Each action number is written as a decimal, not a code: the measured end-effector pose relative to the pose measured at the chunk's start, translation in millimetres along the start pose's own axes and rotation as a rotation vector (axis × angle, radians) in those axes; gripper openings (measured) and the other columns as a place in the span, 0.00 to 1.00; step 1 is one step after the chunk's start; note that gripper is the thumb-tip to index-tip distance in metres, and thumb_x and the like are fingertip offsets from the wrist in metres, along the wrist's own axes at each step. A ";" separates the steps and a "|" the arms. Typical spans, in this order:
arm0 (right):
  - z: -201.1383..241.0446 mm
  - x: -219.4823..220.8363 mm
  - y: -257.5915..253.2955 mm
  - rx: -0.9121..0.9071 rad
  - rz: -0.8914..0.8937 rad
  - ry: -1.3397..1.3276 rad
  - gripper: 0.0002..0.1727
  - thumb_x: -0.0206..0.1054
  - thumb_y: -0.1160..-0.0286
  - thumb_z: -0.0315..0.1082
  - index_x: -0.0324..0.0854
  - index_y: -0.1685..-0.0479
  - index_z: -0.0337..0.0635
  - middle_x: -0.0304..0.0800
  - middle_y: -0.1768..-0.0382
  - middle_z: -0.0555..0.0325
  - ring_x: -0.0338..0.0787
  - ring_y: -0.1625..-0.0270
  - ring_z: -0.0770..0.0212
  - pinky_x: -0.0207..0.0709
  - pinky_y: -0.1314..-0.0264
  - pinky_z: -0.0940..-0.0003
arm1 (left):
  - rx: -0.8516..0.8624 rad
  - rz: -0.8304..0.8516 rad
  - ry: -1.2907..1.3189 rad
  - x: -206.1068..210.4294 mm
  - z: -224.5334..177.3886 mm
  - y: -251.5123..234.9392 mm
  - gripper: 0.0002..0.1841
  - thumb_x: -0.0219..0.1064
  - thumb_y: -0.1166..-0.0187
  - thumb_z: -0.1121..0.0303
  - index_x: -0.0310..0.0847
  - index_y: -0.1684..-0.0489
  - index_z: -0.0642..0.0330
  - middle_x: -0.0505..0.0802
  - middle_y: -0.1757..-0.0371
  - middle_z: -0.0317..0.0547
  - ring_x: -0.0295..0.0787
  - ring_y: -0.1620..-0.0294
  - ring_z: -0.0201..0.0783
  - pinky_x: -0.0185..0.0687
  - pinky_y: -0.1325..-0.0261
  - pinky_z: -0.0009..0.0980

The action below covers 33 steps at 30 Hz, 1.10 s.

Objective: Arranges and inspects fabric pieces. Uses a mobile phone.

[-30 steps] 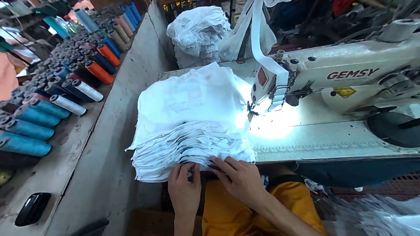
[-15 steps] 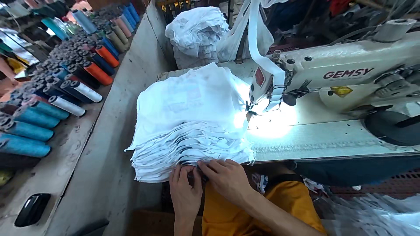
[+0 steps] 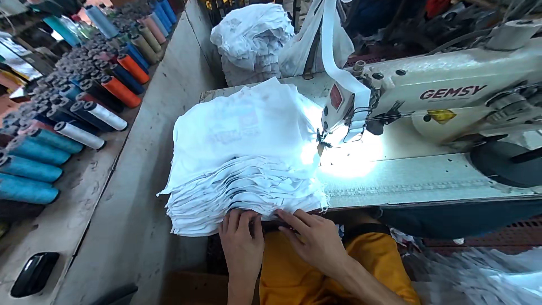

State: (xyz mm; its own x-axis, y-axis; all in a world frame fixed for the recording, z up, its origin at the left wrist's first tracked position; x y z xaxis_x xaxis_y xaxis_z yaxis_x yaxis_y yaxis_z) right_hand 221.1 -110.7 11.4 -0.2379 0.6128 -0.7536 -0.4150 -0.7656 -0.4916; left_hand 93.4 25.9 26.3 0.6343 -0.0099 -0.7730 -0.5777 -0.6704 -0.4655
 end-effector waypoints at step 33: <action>33.5 -4.2 -75.7 -0.183 -0.060 0.081 0.15 0.65 0.34 0.32 0.92 0.50 0.45 0.92 0.72 0.58 0.89 0.75 0.55 0.77 0.78 0.58 | -0.296 0.145 0.353 14.3 28.1 77.4 0.13 0.69 0.21 0.56 0.92 0.53 0.54 0.93 0.52 0.40 0.91 0.55 0.31 0.91 0.50 0.31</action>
State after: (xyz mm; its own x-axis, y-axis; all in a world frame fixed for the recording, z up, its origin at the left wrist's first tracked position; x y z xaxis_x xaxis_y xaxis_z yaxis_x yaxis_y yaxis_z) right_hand 224.1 -48.8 66.4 -0.1433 0.6464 -0.7494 -0.2585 -0.7554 -0.6022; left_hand 43.4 -5.3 -32.8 0.7233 -0.3358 -0.6034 -0.5347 -0.8253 -0.1815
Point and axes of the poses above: each hand's wrist, its own y-axis away from the middle knuckle, its own x-axis out of the palm, z = x × y, the point moved 4 cm from there along -y, towards the middle knuckle
